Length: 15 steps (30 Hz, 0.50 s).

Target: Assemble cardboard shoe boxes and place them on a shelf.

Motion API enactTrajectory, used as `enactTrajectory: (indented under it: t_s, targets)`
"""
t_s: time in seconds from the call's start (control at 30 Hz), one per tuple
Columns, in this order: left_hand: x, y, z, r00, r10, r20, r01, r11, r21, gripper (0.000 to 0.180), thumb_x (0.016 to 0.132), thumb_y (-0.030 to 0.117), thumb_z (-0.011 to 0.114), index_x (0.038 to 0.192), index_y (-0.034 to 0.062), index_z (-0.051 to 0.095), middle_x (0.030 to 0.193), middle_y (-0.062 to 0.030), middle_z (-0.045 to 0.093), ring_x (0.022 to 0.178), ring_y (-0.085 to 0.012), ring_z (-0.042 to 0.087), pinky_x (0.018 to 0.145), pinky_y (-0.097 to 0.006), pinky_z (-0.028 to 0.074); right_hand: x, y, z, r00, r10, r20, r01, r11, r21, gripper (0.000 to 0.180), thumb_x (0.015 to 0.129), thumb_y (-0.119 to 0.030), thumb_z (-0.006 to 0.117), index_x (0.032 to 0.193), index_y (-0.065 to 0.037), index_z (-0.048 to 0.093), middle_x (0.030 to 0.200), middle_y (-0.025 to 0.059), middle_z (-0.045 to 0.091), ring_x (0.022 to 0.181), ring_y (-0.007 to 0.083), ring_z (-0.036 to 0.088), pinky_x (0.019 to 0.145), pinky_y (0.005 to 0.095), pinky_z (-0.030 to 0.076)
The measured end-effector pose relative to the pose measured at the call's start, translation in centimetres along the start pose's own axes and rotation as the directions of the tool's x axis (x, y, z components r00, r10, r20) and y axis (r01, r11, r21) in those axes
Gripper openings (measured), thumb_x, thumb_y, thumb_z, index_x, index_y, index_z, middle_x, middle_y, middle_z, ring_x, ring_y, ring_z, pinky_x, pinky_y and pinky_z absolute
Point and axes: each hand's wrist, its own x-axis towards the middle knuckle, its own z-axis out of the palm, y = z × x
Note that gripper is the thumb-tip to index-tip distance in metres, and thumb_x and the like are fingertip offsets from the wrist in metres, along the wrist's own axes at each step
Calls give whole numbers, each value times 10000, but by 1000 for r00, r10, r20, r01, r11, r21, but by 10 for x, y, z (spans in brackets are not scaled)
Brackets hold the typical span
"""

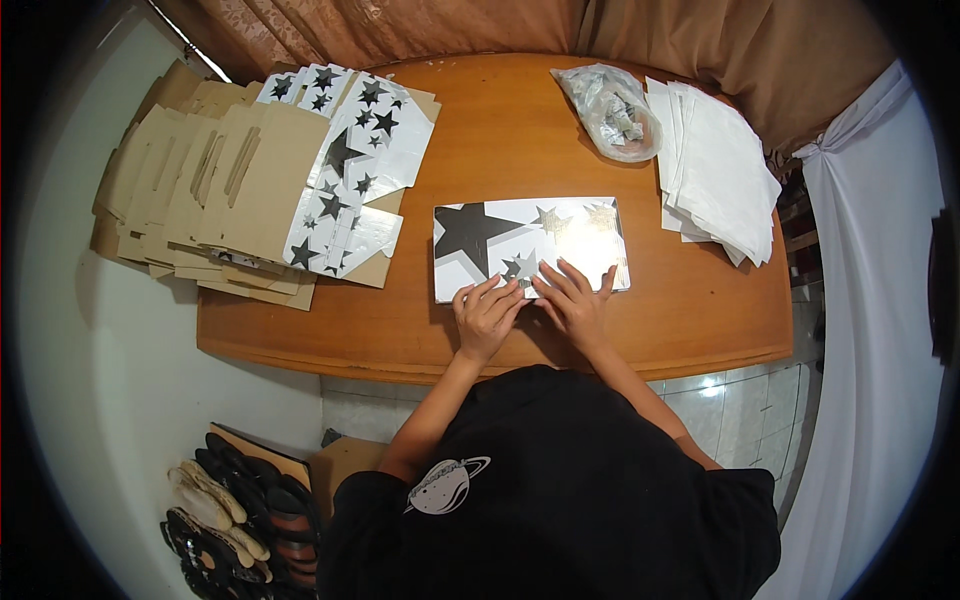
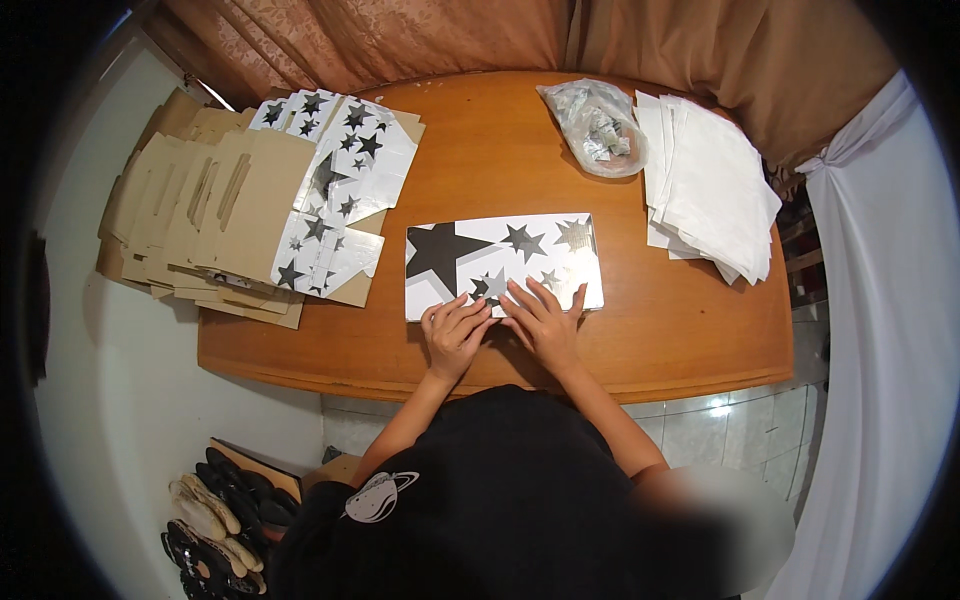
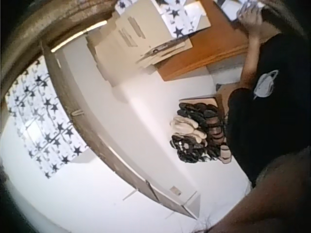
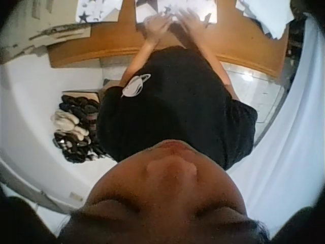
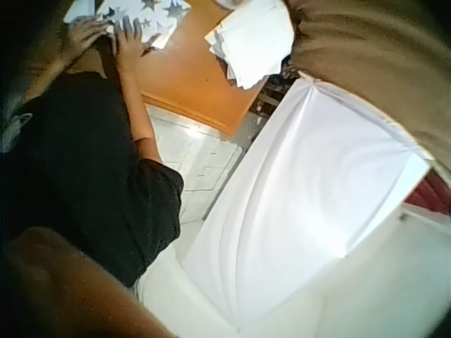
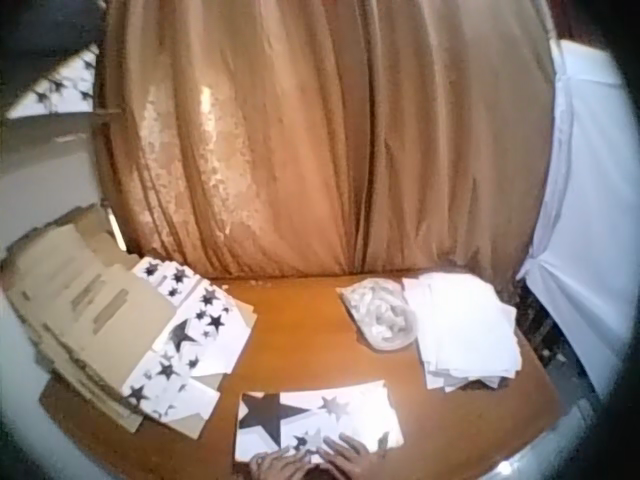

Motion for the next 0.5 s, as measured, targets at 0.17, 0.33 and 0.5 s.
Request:
enactTrajectory:
  t_s: [0.17, 0.33, 0.5]
  targets:
    - [4, 1, -3, 1000, -22, 1, 22, 1000, -3, 151, 700, 192, 704, 843, 148, 682, 927, 59, 651, 961, -146, 559, 836, -327, 315, -1, 0, 6, 998, -11, -67, 14, 999, 41, 271, 757, -274, 644, 1027, -260, 625, 1114, -95, 584, 1067, 100, 499, 1042, 532, -12]
    - [11, -14, -17, 970, 87, 226, -58, 990, -129, 287, 768, 272, 641, 1035, 167, 635, 1110, 2, 594, 1062, -182, 526, 936, -401, 315, 6, -9, -9, 1000, -7, 30, 5, 998, 58, 285, 793, -280, 602, 1065, -194, 611, 1146, -55, 568, 1103, 130, 485, 1009, 608, -23]
    - [72, -44, -38, 835, -147, 530, 66, 984, 167, 462, 876, 443, 409, 1275, 212, 441, 1367, -59, 350, 1265, -256, 313, 1012, -552, 165, 10, -16, -22, 989, -48, 138, 53, 998, -29, 340, 837, -328, 527, 1119, -144, 576, 1202, -8, 530, 1166, 166, 441, 962, 682, -15]
